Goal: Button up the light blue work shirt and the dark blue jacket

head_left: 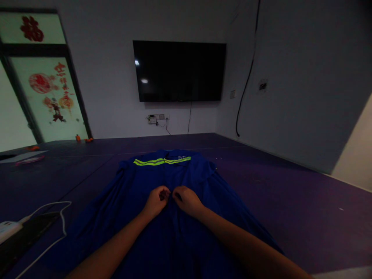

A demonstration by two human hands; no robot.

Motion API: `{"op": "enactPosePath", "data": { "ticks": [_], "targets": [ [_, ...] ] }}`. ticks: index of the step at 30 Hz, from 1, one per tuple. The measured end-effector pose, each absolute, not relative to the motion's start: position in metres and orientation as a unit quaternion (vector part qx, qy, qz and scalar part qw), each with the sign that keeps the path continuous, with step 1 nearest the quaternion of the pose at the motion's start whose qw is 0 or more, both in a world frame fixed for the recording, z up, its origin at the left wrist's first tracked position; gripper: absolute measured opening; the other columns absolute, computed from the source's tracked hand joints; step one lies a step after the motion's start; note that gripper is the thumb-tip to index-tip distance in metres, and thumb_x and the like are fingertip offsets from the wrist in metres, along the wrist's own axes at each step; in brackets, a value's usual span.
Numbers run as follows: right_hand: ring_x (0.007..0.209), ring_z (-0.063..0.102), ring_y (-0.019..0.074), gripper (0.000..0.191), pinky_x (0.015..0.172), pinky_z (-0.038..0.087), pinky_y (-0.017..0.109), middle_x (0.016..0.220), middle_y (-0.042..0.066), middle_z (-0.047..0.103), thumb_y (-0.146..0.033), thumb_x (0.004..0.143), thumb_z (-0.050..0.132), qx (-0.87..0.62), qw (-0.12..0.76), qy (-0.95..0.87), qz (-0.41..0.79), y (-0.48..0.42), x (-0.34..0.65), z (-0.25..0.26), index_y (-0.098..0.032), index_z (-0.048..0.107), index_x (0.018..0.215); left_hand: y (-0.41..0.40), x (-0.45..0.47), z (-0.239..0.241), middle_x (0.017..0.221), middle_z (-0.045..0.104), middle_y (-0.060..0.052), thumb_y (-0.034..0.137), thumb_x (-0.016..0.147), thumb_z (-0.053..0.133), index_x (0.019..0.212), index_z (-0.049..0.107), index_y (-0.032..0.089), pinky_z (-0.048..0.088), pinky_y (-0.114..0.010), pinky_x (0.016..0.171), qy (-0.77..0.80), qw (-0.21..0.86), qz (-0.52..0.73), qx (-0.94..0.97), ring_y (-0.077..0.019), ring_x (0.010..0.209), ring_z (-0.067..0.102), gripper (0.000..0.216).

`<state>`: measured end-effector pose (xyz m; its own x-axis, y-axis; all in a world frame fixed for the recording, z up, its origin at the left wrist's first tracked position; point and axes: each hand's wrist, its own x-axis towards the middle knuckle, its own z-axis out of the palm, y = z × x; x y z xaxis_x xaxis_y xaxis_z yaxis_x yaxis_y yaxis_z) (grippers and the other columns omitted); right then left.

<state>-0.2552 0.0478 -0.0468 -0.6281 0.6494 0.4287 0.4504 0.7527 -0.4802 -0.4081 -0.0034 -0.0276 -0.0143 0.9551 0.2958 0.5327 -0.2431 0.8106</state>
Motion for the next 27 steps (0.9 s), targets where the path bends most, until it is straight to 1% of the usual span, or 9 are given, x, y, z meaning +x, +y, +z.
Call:
{"op": "enactPosePath", "data": {
  "ticks": [6,13,18,21,27],
  "targets": [
    [0.082,0.056,0.0154,0.013,0.074,0.038,0.025,0.083,0.003,0.063,-0.015,0.077,0.047,-0.307,0.308,-0.885,0.166,0.045,-0.255,-0.045,-0.018,0.059,0.081,-0.003,-0.408,-0.029,0.069,0.061,-0.001,0.006,0.061,0.047,0.075,0.059,0.013,0.044,-0.022,0.065,0.566,0.248,0.440,0.652,-0.0115,0.067,0.057,0.020],
    [0.083,0.056,0.0161,0.008,0.073,0.038,0.025,0.083,0.003,0.063,-0.022,0.074,0.056,-0.318,0.299,-0.883,0.173,0.047,-0.257,-0.044,-0.019,0.059,0.081,-0.003,-0.408,-0.028,0.069,0.060,-0.001,0.001,0.059,0.044,0.077,0.059,0.013,0.044,-0.021,0.065,0.561,0.253,0.440,0.654,-0.0108,0.067,0.056,0.026],
    [0.073,0.057,0.0138,0.008,0.065,0.037,0.023,0.078,0.002,0.063,-0.023,0.073,0.057,-0.339,0.283,-0.877,0.191,0.052,-0.263,-0.047,-0.019,0.059,0.079,0.000,-0.408,-0.031,0.071,0.061,-0.001,-0.001,0.057,0.043,0.076,0.059,0.013,0.043,-0.021,0.063,0.567,0.247,0.449,0.644,-0.0105,0.066,0.056,0.028],
    [0.071,0.057,0.0131,0.007,0.062,0.036,0.022,0.077,0.001,0.063,-0.024,0.073,0.057,-0.348,0.280,-0.872,0.199,0.053,-0.265,-0.049,-0.019,0.059,0.078,0.000,-0.409,-0.031,0.072,0.062,-0.001,0.000,0.058,0.044,0.077,0.060,0.013,0.044,-0.021,0.065,0.573,0.246,0.450,0.639,-0.0113,0.068,0.058,0.028],
    [0.073,0.056,0.0130,0.008,0.063,0.036,0.022,0.078,0.001,0.063,-0.024,0.074,0.056,-0.343,0.277,-0.876,0.197,0.051,-0.264,-0.048,-0.018,0.059,0.078,0.000,-0.408,-0.029,0.077,0.064,-0.004,0.007,0.064,0.047,0.080,0.061,0.014,0.045,-0.024,0.072,0.578,0.240,0.454,0.634,-0.0134,0.074,0.060,0.022]
  ]
}}
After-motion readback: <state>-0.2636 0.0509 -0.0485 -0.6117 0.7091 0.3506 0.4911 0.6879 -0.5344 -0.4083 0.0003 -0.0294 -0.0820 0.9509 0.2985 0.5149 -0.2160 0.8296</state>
